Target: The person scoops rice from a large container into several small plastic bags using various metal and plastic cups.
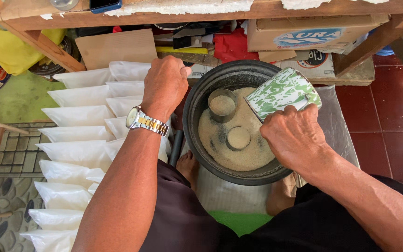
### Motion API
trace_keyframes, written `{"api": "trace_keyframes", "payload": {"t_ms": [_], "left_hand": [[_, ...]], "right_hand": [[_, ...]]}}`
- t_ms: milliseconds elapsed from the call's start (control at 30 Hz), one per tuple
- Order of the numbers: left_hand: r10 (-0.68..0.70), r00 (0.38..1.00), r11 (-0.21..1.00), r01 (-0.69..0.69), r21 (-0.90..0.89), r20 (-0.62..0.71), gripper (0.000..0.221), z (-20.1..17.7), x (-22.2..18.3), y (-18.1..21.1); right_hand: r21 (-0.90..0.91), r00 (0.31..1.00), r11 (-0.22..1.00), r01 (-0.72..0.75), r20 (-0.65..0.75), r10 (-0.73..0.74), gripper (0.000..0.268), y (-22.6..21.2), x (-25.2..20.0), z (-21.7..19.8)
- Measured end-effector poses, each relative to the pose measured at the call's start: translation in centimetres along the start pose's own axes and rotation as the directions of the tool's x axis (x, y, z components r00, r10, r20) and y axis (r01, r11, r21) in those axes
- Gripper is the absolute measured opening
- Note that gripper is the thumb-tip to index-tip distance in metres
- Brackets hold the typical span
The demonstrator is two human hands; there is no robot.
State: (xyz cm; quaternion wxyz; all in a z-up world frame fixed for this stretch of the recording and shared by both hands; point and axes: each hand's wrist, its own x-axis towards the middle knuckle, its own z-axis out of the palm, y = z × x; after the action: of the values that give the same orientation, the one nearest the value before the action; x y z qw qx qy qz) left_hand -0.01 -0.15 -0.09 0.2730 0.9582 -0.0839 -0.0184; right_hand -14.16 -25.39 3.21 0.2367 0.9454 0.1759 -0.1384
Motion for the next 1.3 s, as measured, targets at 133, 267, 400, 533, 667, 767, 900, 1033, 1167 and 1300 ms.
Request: {"api": "trace_keyframes", "payload": {"t_ms": [133, 267, 400, 533, 667, 767, 900, 1033, 1167, 1300], "left_hand": [[-0.001, 1.000, 1.000, 0.001, -0.017, -0.011, 0.026, 0.1, -0.1, 0.0], [0.013, 1.000, 1.000, -0.013, -0.024, -0.009, 0.027, 0.3, 0.1, -0.2], [0.011, 1.000, 1.000, -0.011, -0.001, -0.008, 0.026, 0.5, 0.1, -0.2], [0.028, 0.999, 0.999, -0.029, -0.040, -0.016, 0.026, 0.5, 0.1, 0.1], [0.010, 1.000, 1.000, -0.010, -0.029, 0.000, 0.026, 0.6, 0.3, 0.4], [0.006, 1.000, 0.999, -0.006, -0.032, -0.003, 0.025, 0.4, 0.2, 0.7], [0.008, 1.000, 1.000, -0.008, -0.013, -0.008, 0.024, 0.6, 0.3, 0.5], [0.006, 1.000, 1.000, -0.006, 0.002, 0.010, 0.025, 0.6, 0.4, 0.6], [0.017, 1.000, 1.000, -0.018, 0.008, 0.013, 0.024, 0.9, 0.5, 0.5], [0.035, 0.999, 0.999, -0.035, 0.007, 0.011, 0.026, 0.4, 0.1, 1.0]], "right_hand": [[0.001, 1.000, 1.000, 0.010, 0.022, -0.010, 0.018, -0.4, -0.3, -1.2], [0.032, 0.999, 0.999, 0.029, 0.046, -0.030, 0.019, -0.9, -0.9, -1.8], [0.020, 0.999, 0.998, 0.051, 0.010, -0.051, 0.015, -0.7, -0.7, -1.1], [0.020, 0.999, 0.999, 0.035, 0.017, -0.035, 0.016, -0.5, -0.4, -1.5], [0.034, 0.998, 0.999, 0.002, 0.064, -0.005, 0.018, -0.2, 0.1, -1.7], [0.004, 0.999, 1.000, -0.001, 0.033, 0.001, 0.018, -0.3, 0.3, -1.9], [0.015, 0.998, 1.000, 0.015, 0.059, -0.016, 0.017, -0.7, 0.0, -1.3], [0.022, 0.998, 0.999, 0.044, 0.047, -0.045, 0.019, -1.4, -0.4, -1.3], [0.027, 0.998, 0.999, 0.047, 0.029, -0.047, 0.017, -1.4, -0.3, -0.6], [0.007, 0.999, 0.999, 0.041, 0.035, -0.041, 0.017, -1.3, -0.4, -0.7]]}}
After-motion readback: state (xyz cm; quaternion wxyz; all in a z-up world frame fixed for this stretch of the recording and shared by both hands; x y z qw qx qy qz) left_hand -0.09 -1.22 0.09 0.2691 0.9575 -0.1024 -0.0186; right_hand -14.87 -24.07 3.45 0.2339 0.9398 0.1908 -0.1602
